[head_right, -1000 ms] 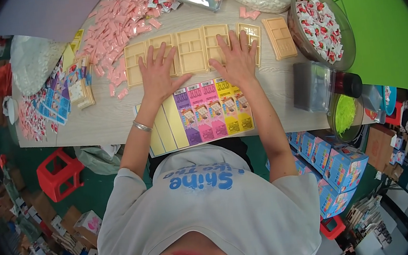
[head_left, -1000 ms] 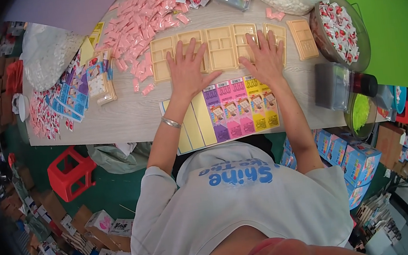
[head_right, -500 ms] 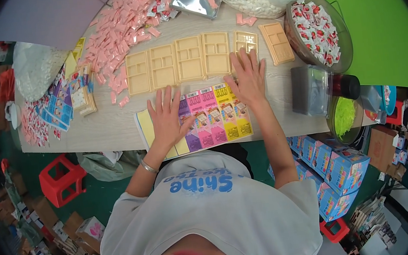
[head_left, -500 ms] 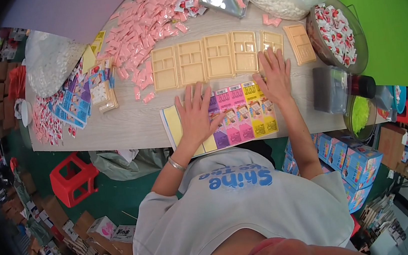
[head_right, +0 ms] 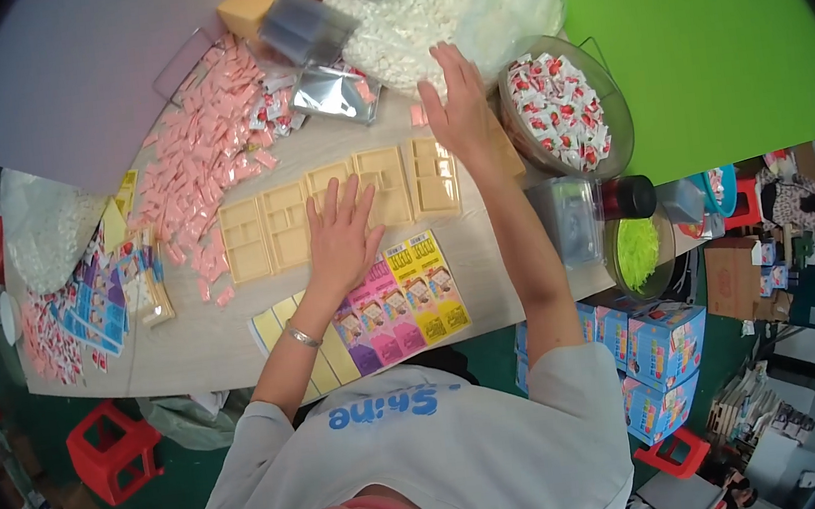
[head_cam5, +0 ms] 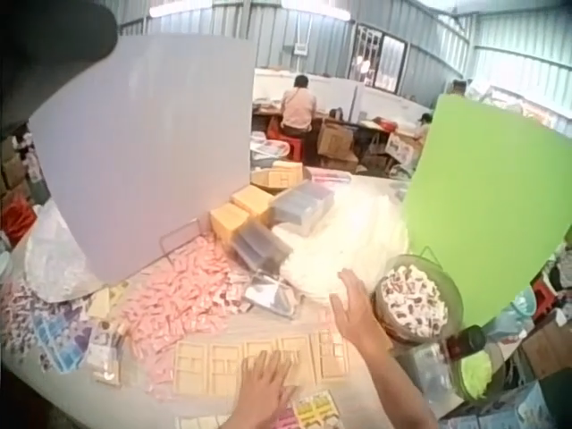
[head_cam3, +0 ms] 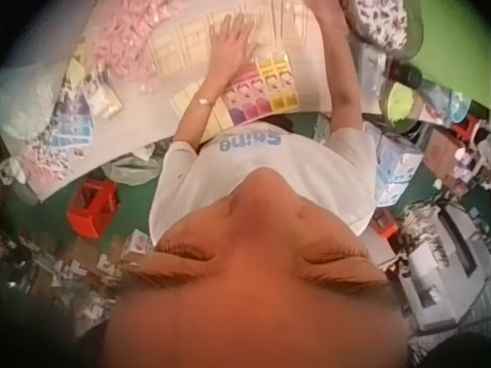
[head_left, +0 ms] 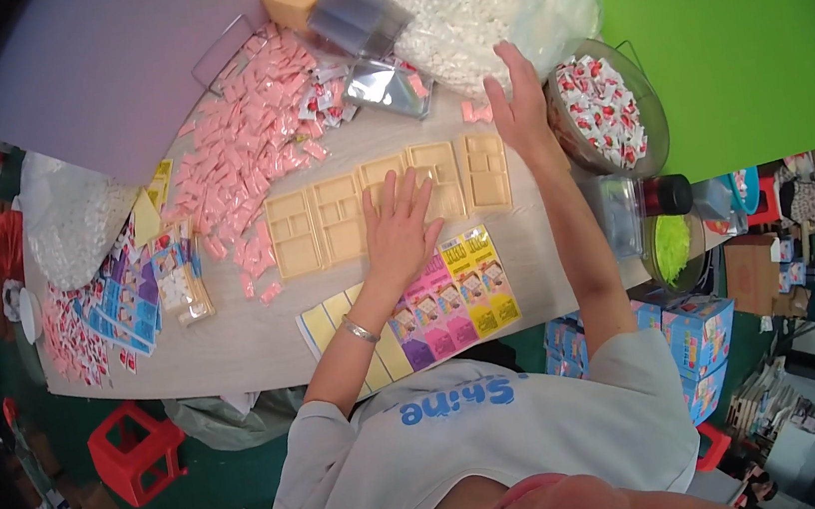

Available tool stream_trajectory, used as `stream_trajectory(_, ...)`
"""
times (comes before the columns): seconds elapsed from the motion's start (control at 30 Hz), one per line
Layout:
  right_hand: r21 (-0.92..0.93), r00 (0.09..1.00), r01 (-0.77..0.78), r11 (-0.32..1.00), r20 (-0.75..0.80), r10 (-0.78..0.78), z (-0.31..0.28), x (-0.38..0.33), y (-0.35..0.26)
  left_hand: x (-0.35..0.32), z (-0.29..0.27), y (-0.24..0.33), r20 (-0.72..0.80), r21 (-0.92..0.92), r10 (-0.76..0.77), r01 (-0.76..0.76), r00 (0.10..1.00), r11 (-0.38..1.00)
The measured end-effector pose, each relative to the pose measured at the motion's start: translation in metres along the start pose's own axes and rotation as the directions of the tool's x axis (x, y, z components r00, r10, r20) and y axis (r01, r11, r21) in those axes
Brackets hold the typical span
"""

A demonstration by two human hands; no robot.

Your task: Sorting small items into plastic trays and applying decorative labels.

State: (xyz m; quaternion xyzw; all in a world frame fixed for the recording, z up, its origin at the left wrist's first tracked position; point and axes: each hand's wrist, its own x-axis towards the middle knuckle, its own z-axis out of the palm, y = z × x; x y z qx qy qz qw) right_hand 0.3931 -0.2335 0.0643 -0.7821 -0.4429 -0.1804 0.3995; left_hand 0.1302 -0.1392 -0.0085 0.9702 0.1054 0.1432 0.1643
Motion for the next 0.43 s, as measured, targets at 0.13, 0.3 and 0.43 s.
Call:
stream_trajectory(0.13,0.02,0.979,-0.203,0.979,0.006,0.203,0.019,0.09,0.098,0.019,0.028,0.0,0.021,0.026,-0.093,0.092,0.995,0.995)
stream_trajectory(0.3,-0.486,0.555,-0.789,0.376,-0.302,0.775,0.032,0.129,0.117,0.012,0.017,-0.001,0.022,-0.027,-0.139,0.139,0.99,0.99)
stream_trajectory(0.43,-0.632,0.552,-0.582,0.511,0.154,0.819,0.015,0.148,0.141,0.06,0.006,0.029,0.034,-0.165,-0.07,0.075,0.997,0.983)
